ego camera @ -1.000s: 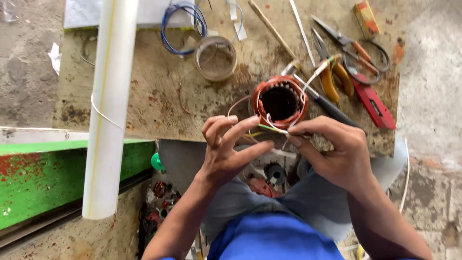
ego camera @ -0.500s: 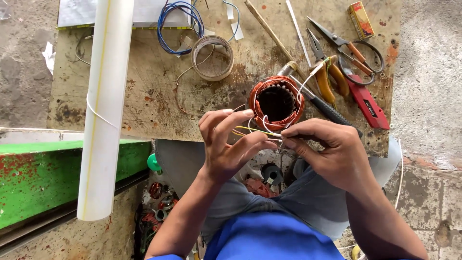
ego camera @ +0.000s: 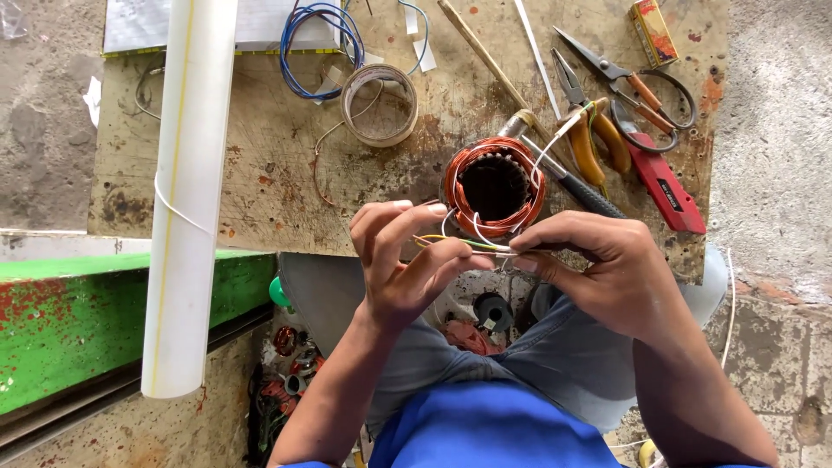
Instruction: Lacing and connecting wires on an electric motor stator at a repair bench.
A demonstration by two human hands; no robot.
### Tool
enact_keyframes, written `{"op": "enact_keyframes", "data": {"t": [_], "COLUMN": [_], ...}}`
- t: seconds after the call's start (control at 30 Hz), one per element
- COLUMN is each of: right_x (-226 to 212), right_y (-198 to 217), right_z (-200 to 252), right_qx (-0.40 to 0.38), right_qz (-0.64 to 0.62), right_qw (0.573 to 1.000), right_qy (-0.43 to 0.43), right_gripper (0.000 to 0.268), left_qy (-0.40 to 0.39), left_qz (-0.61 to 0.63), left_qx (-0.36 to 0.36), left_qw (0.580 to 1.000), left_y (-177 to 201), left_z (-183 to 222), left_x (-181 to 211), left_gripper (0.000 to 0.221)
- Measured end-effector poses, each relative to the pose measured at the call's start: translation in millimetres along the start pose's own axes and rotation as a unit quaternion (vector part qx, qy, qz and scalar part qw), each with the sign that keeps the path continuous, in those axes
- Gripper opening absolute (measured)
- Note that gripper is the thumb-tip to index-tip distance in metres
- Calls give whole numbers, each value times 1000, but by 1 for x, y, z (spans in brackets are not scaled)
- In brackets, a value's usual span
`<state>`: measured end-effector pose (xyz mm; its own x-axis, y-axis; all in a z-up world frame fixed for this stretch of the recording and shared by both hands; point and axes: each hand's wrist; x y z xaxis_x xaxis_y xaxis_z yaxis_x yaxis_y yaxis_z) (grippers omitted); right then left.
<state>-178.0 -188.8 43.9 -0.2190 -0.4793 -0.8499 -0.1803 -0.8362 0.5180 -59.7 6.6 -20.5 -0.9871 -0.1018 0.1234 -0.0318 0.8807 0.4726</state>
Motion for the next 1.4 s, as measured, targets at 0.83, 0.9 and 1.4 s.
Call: {"op": "enact_keyframes", "data": {"t": [0.83,0.9,1.4], "right_x": [21,25,28], "right_y": [18,18,12], "right_z": [-17,-16,-17], "right_qx": [21,20,19], "right_qz": [81,97,83], "right_qw": [994,992,992], "right_qy": [70,77,91], "right_gripper": [18,22,23], "left_qy": [188,170,13], "left_qz": [125,139,83], "left_qx": [-140,-130,-172], "left_qw": [964,967,981], "left_y": [-22,-21,1], "left_z": [-19,-16,-45], "left_x": [7,4,0], "left_gripper": [112,111,53]}}
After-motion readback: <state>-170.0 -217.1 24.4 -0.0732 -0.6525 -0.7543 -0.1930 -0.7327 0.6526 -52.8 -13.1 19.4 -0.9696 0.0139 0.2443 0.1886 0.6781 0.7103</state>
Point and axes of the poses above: each hand's wrist, its own z-axis away from the middle knuckle, its own y-axis out of the back of the hand, x = y × z, and after that the axes turned 15 degrees about -y, right-handed
